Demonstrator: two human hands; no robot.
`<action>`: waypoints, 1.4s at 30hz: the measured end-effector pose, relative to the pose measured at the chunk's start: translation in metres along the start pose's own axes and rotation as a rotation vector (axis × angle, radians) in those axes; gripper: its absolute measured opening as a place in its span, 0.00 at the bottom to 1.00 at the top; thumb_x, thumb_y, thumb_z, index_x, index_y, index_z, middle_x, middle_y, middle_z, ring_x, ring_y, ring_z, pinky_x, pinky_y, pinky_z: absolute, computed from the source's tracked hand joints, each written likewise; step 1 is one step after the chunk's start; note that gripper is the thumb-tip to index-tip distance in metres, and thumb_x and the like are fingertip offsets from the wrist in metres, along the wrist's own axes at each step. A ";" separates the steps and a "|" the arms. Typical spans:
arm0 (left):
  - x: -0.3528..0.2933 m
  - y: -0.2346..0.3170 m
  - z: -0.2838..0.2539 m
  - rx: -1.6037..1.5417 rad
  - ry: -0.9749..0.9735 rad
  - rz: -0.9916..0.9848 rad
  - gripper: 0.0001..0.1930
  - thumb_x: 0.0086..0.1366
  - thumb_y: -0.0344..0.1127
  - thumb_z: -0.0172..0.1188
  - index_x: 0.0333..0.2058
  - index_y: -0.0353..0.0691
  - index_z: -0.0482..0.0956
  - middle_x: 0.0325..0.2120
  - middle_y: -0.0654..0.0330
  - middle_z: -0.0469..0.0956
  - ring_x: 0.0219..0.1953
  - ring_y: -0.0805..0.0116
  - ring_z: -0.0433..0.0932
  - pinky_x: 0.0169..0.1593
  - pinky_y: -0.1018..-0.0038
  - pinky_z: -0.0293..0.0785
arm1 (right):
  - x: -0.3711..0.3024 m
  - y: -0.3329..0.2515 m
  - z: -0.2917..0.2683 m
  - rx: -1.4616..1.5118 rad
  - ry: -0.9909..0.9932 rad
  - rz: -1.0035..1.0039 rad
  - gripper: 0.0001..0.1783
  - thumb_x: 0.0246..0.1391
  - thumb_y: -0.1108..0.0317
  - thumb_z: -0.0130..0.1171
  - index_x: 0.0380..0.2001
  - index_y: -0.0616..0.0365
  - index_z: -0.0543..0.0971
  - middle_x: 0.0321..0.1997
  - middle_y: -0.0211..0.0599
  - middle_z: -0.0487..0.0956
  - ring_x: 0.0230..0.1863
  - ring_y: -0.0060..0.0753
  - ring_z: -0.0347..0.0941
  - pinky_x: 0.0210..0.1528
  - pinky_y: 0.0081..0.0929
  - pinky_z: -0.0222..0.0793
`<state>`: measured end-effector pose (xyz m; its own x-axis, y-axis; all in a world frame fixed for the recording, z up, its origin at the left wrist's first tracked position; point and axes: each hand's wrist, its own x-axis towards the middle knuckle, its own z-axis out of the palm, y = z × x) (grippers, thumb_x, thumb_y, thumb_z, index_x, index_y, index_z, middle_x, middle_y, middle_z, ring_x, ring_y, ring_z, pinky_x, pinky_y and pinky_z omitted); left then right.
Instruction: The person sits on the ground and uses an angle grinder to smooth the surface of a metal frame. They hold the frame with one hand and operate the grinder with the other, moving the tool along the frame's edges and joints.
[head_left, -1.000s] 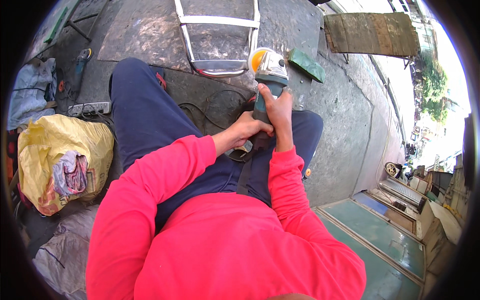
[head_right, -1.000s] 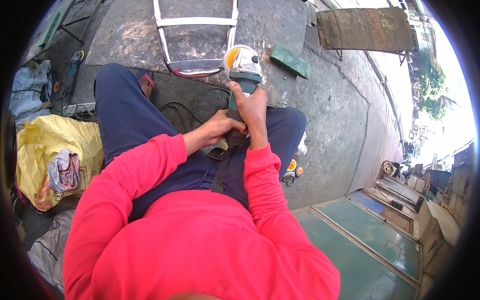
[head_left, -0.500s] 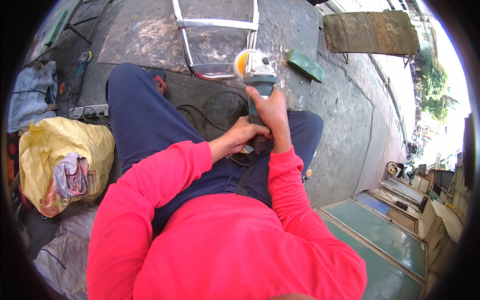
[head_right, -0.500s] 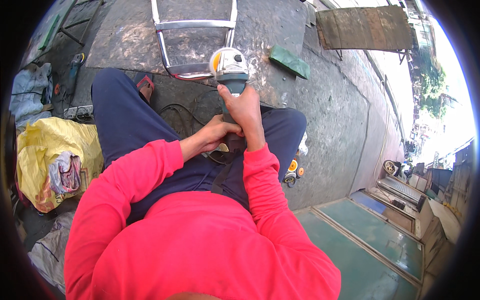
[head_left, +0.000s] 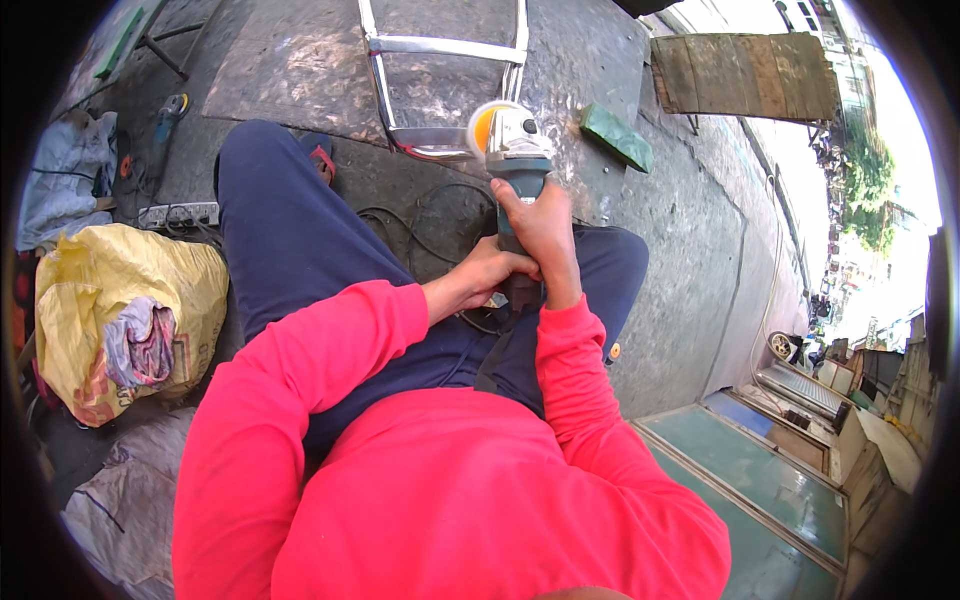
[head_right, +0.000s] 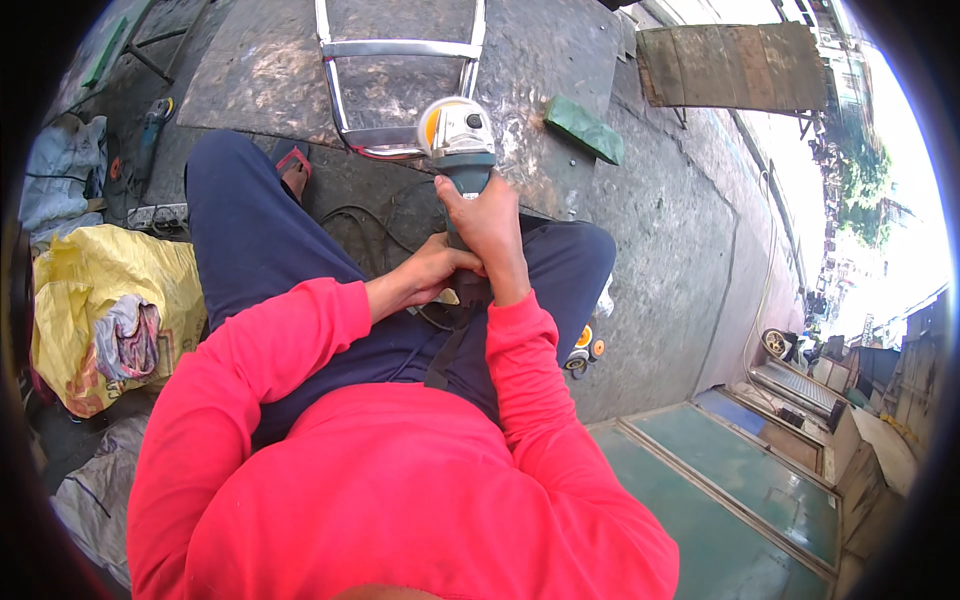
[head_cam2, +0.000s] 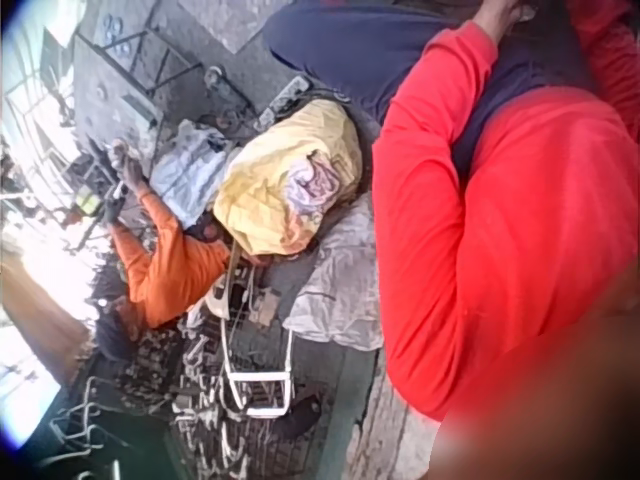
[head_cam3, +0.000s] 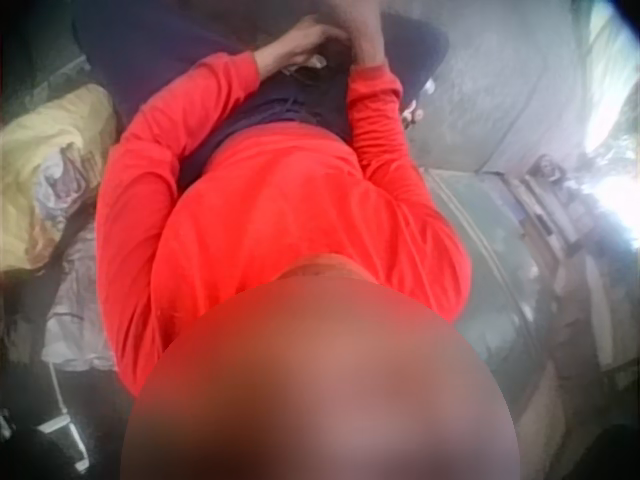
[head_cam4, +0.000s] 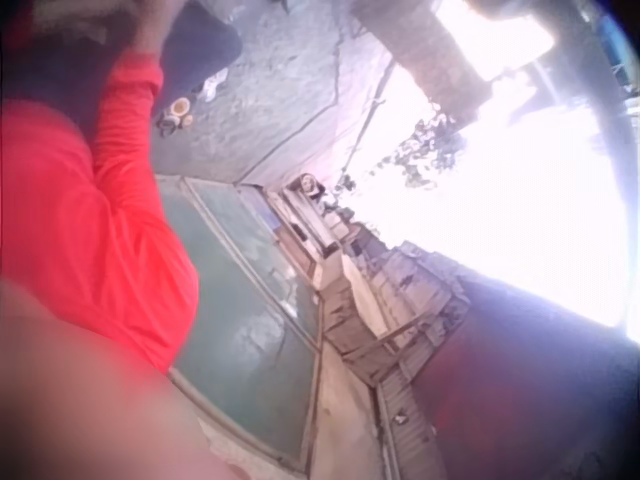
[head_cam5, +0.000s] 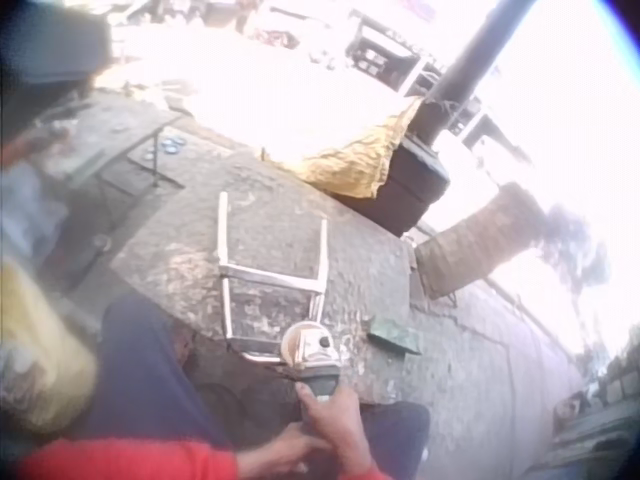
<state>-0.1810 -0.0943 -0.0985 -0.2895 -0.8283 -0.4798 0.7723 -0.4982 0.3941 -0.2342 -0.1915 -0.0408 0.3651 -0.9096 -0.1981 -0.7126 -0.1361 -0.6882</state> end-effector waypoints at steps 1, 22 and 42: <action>0.001 0.000 0.000 0.014 -0.009 0.001 0.15 0.53 0.23 0.62 0.42 0.31 0.77 0.33 0.57 0.81 0.34 0.69 0.81 0.39 0.73 0.77 | 0.000 0.001 0.000 -0.033 0.020 0.057 0.28 0.47 0.52 0.70 0.38 0.71 0.80 0.31 0.57 0.83 0.35 0.50 0.83 0.38 0.38 0.76; 0.005 -0.002 0.000 0.057 -0.042 0.022 0.16 0.53 0.22 0.61 0.43 0.29 0.75 0.34 0.54 0.81 0.36 0.65 0.83 0.40 0.71 0.80 | -0.001 -0.003 -0.004 -0.061 0.071 0.130 0.28 0.47 0.54 0.70 0.39 0.71 0.79 0.34 0.58 0.83 0.39 0.53 0.83 0.42 0.40 0.76; -0.005 -0.006 -0.007 -0.021 0.015 0.062 0.17 0.53 0.22 0.62 0.43 0.30 0.75 0.34 0.56 0.81 0.36 0.66 0.82 0.39 0.70 0.78 | -0.003 -0.009 0.010 -0.061 -0.018 0.027 0.31 0.45 0.52 0.70 0.40 0.73 0.78 0.35 0.61 0.82 0.40 0.57 0.82 0.42 0.41 0.76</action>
<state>-0.1802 -0.0852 -0.1038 -0.2323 -0.8534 -0.4666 0.8004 -0.4403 0.4067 -0.2223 -0.1838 -0.0409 0.3556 -0.9062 -0.2286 -0.7570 -0.1359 -0.6391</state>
